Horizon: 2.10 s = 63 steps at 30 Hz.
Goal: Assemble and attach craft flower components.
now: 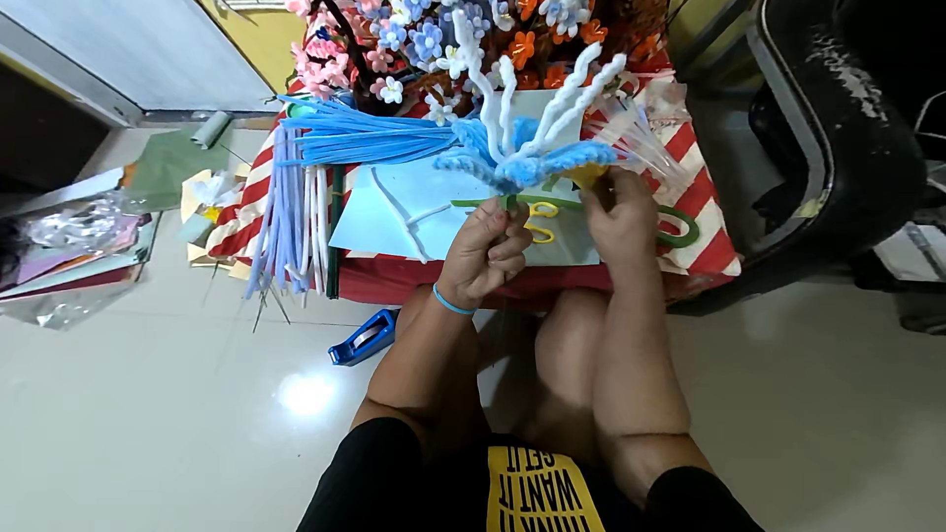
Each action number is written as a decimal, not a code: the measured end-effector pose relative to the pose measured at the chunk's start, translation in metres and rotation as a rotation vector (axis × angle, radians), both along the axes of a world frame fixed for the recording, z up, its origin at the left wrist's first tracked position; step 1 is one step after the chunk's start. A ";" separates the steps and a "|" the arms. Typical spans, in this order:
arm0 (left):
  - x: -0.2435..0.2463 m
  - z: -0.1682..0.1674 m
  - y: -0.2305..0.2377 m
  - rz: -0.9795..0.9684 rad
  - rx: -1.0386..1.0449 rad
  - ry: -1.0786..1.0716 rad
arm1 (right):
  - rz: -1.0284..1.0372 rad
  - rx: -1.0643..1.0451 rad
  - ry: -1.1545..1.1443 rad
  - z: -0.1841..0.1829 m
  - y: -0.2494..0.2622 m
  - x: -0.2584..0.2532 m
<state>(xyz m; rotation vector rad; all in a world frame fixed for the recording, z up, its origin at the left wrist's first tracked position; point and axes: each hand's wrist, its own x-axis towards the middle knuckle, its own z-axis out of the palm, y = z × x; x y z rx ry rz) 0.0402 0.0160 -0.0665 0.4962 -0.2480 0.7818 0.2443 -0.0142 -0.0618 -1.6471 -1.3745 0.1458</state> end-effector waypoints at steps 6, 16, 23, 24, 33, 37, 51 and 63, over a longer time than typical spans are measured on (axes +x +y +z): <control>0.005 -0.005 0.000 -0.148 -0.001 -0.054 | -0.012 -0.016 0.081 -0.008 0.007 -0.005; 0.002 0.000 0.003 0.359 0.071 0.290 | 0.401 0.435 0.606 -0.010 -0.013 0.028; 0.005 0.002 0.001 0.442 0.074 0.376 | 0.752 0.464 0.679 -0.007 -0.019 0.036; 0.006 0.002 0.001 0.435 0.068 0.372 | 0.768 0.449 0.666 -0.006 -0.019 0.035; 0.005 -0.008 0.009 0.138 -0.034 0.177 | 0.820 0.313 0.559 -0.009 -0.017 0.027; 0.007 -0.007 0.007 0.220 0.026 0.255 | 0.820 0.282 0.527 -0.008 -0.018 0.026; 0.013 -0.004 0.002 0.312 0.025 0.371 | 0.837 0.283 0.520 -0.009 -0.015 0.026; 0.015 -0.004 0.001 0.333 0.048 0.392 | 0.842 0.276 0.530 -0.009 -0.016 0.026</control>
